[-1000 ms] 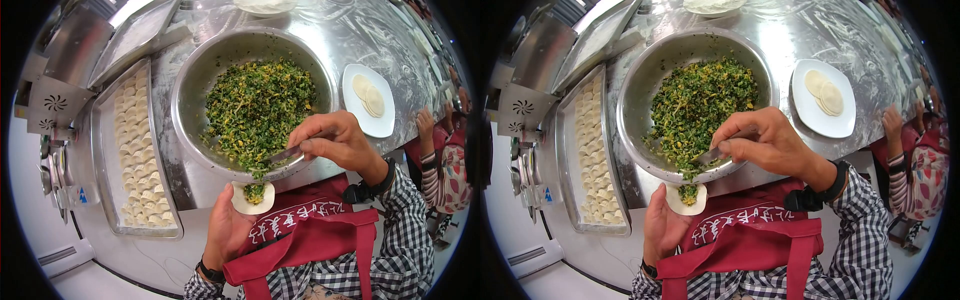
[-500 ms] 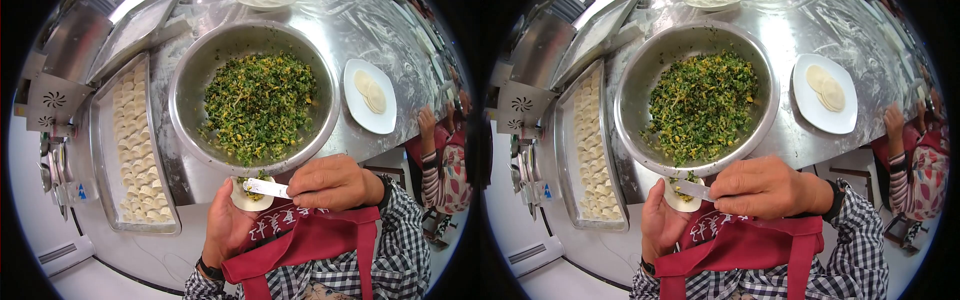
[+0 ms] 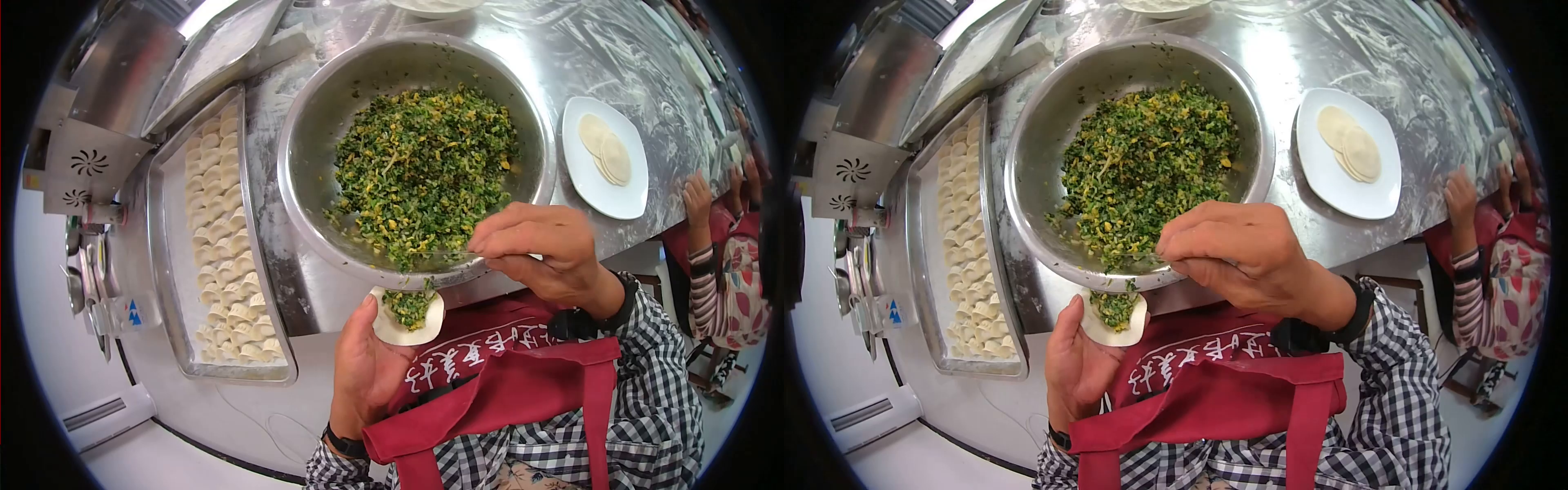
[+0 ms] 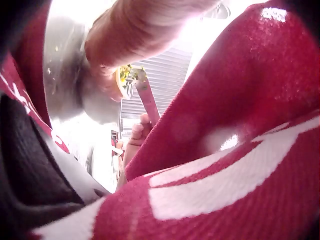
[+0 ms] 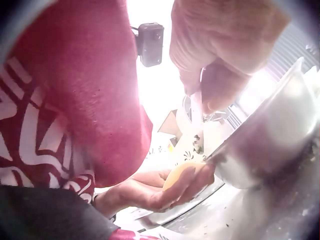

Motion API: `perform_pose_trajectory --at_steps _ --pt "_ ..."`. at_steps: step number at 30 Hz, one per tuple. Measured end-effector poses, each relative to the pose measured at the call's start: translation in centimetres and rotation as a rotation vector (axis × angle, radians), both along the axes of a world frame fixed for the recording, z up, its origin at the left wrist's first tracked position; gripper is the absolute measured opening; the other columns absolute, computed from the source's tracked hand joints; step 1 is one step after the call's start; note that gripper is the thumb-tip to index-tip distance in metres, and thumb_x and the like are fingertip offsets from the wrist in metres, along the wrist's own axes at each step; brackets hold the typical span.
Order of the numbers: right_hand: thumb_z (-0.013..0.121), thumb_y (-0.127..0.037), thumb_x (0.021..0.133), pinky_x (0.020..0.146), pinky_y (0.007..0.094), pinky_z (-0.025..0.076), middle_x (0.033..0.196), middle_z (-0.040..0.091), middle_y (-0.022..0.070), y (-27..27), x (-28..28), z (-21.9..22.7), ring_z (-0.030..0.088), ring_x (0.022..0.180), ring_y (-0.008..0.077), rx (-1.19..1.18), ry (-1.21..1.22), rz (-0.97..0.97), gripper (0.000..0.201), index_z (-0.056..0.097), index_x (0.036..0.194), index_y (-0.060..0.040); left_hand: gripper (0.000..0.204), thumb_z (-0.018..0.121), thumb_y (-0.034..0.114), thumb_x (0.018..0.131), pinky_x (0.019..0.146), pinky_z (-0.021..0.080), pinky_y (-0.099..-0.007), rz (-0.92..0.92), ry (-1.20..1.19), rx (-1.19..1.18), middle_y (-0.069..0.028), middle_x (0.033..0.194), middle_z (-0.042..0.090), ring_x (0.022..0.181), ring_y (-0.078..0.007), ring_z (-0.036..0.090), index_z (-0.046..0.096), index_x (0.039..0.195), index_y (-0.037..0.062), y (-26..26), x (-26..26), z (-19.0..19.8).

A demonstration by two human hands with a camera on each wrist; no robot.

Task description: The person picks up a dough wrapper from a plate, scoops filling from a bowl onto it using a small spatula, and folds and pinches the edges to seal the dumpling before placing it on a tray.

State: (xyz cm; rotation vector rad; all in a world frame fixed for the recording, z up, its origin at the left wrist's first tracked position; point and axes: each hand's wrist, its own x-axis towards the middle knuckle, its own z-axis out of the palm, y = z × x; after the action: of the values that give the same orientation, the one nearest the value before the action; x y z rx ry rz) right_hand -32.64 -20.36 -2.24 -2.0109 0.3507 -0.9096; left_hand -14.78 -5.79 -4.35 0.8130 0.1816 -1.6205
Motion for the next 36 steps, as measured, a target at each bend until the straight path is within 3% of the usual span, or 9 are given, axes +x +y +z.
perform_pose_trajectory --at_steps 8,11,20,27,30,32,36 --pt "0.063 0.002 0.073 0.061 0.0294 0.050 0.083 0.062 0.0144 0.4 0.5 -0.1 0.062 0.071 0.0248 0.022 0.072 0.016 0.013 0.061 0.086 0.0019 0.044 0.030 0.025 0.094 0.102 0.032 -0.0470 0.023 -0.089 -0.036 -0.0180 0.130 0.041 0.119 -0.0304 0.042 0.031 0.129 -0.0012 0.1 0.1 0.1" --pt "0.064 0.003 0.072 0.060 0.0301 0.050 0.083 0.062 0.0150 1.3 0.2 -0.1 0.062 0.071 0.0249 0.012 -0.022 0.012 0.013 0.061 0.085 0.0027 0.044 0.030 0.026 0.094 0.102 0.032 -0.0459 0.019 -0.104 -0.058 -0.0176 0.129 0.042 0.119 -0.0299 0.042 0.032 0.129 -0.0011 0.2 0.2 0.1" --pt "0.062 0.002 0.073 0.059 0.0321 0.052 0.083 0.063 0.0157 2.7 0.2 -0.8 0.063 0.070 0.0258 -0.305 -0.104 0.188 0.003 0.062 0.075 0.0025 0.044 0.030 0.027 0.095 0.102 0.031 -0.0445 0.012 -0.076 -0.066 -0.0170 0.128 0.043 0.119 -0.0296 0.042 0.033 0.129 -0.0005 0.6 0.2 0.3" --pt "0.063 0.006 0.073 0.064 0.0297 0.051 0.086 0.062 0.0165 2.2 -1.9 -0.2 0.063 0.075 0.0265 0.005 -0.095 0.045 0.010 0.062 0.082 0.0043 0.044 0.031 0.025 0.094 0.102 0.032 -0.0455 0.043 -0.077 -0.032 -0.0181 0.129 0.042 0.120 -0.0312 0.041 0.032 0.129 -0.0018 0.5 -0.1 0.0" --pt "0.061 0.006 0.075 0.066 0.0289 0.050 0.087 0.062 0.0164 2.2 -2.6 -0.3 0.062 0.076 0.0238 0.179 -0.056 -0.005 0.010 0.062 0.085 0.0042 0.044 0.031 0.025 0.094 0.102 0.032 -0.0465 0.032 -0.038 -0.017 -0.0189 0.129 0.042 0.120 -0.0324 0.041 0.031 0.129 -0.0022 0.6 -0.1 -0.4" --pt "0.060 0.005 0.076 0.068 0.0275 0.050 0.088 0.062 0.0156 2.4 -3.0 -0.5 0.062 0.078 0.0196 0.520 -0.113 -0.018 0.011 0.062 0.087 0.0048 0.044 0.031 0.025 0.094 0.102 0.032 -0.0469 0.033 -0.038 -0.001 -0.0193 0.128 0.042 0.119 -0.0330 0.041 0.031 0.129 -0.0023 0.5 -0.3 -0.6" --pt "0.059 0.004 0.079 0.068 0.0247 0.049 0.090 0.062 0.0146 2.4 -2.7 -0.4 0.060 0.077 0.0152 0.646 -0.085 -0.067 0.010 0.062 0.088 0.0061 0.044 0.033 0.025 0.094 0.101 0.033 -0.0475 0.041 -0.033 0.019 -0.0202 0.127 0.043 0.118 -0.0341 0.043 0.033 0.128 -0.0023 0.4 -0.5 -0.6"
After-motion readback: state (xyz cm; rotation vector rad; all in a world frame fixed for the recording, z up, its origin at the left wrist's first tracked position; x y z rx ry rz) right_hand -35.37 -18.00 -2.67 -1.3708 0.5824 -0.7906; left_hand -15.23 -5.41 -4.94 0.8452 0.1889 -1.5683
